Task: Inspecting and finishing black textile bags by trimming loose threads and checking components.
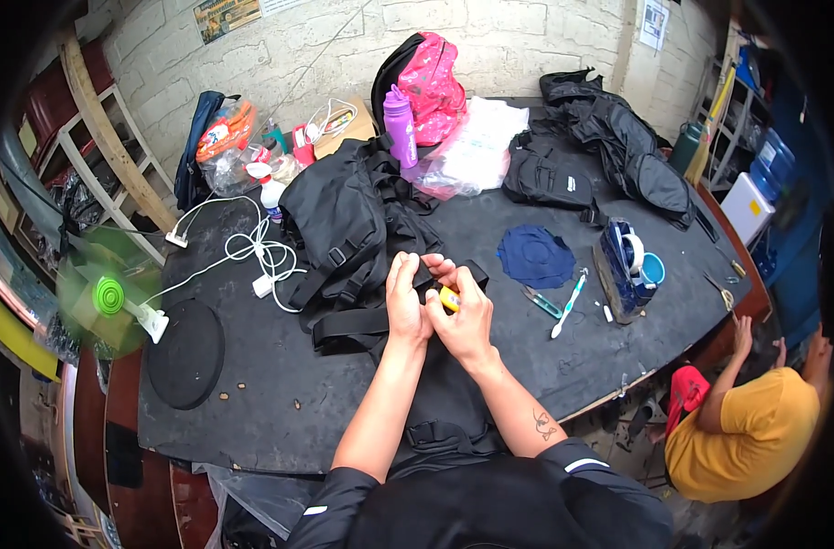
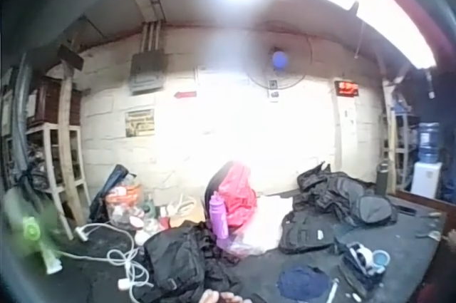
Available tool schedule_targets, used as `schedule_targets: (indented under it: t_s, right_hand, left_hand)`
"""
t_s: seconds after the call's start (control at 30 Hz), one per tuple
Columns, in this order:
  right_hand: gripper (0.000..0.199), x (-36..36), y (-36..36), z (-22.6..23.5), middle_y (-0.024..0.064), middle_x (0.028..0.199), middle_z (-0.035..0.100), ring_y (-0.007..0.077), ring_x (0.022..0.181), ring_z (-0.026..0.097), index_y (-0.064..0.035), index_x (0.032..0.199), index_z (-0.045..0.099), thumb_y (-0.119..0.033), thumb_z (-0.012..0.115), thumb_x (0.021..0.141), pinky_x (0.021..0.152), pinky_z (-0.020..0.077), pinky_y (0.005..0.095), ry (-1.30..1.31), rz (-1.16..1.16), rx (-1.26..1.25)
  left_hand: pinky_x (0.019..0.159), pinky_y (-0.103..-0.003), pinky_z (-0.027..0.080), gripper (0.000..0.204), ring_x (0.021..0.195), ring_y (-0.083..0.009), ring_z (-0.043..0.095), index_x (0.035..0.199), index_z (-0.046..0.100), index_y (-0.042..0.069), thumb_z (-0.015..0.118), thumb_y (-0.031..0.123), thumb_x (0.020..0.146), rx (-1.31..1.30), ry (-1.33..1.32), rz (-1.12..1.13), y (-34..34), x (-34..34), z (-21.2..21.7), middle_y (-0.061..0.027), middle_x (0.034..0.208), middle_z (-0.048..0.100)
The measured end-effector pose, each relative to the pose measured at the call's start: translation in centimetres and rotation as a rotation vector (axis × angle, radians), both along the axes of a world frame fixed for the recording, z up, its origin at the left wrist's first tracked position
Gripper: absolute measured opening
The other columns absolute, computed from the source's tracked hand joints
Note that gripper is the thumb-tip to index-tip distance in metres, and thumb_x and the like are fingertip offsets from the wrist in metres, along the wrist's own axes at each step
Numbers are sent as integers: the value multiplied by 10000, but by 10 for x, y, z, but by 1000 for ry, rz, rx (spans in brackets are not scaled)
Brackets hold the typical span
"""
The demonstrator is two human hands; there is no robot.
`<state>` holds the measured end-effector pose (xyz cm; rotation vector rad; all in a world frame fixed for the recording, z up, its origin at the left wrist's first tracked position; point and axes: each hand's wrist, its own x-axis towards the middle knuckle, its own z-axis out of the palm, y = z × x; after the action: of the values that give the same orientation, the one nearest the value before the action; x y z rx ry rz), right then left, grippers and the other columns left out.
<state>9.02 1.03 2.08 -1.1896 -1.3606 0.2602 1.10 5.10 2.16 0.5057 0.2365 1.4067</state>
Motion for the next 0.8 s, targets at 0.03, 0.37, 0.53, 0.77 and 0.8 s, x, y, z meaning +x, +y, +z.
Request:
schedule_targets:
  t_s: [0.03,0.37,0.53,0.77,0.8]
  right_hand:
    - [235,0,0,0,126,801,623,326,706,638,-31,853,509,-154,664,728,612,507,370,9,2,-2]
    - [233,3,-9,8,131,819,629,319,739,646,-20,861,521,-148,659,723,635,512,360,-19,14,-33]
    - [244,2,-10,8,135,827,632,316,740,648,-17,892,538,-139,656,718,636,513,358,-5,-5,-14]
    - [251,1,-12,11,140,838,634,324,753,647,-12,893,537,-149,657,720,643,515,361,-17,-6,-20]
    - [244,1,-12,10,139,833,634,302,736,650,-11,892,536,-146,657,730,636,511,353,-10,-3,-1]
  left_hand:
    - [772,-366,527,122,815,-212,607,833,459,101,481,163,936,1,0,0,0,1,0,-83,854,600]
    - [781,-363,521,128,824,-212,604,828,455,106,476,166,939,26,9,5,-4,2,-3,-72,841,596]
    - [782,-353,516,134,809,-199,596,821,451,104,475,163,939,40,1,-8,-6,4,2,-58,828,587]
    - [792,-347,507,143,802,-195,582,812,449,100,467,160,941,42,16,8,-9,4,4,-62,823,579]
    - [791,-350,509,148,803,-197,583,809,448,99,465,160,942,48,15,13,-9,4,4,-65,825,579]
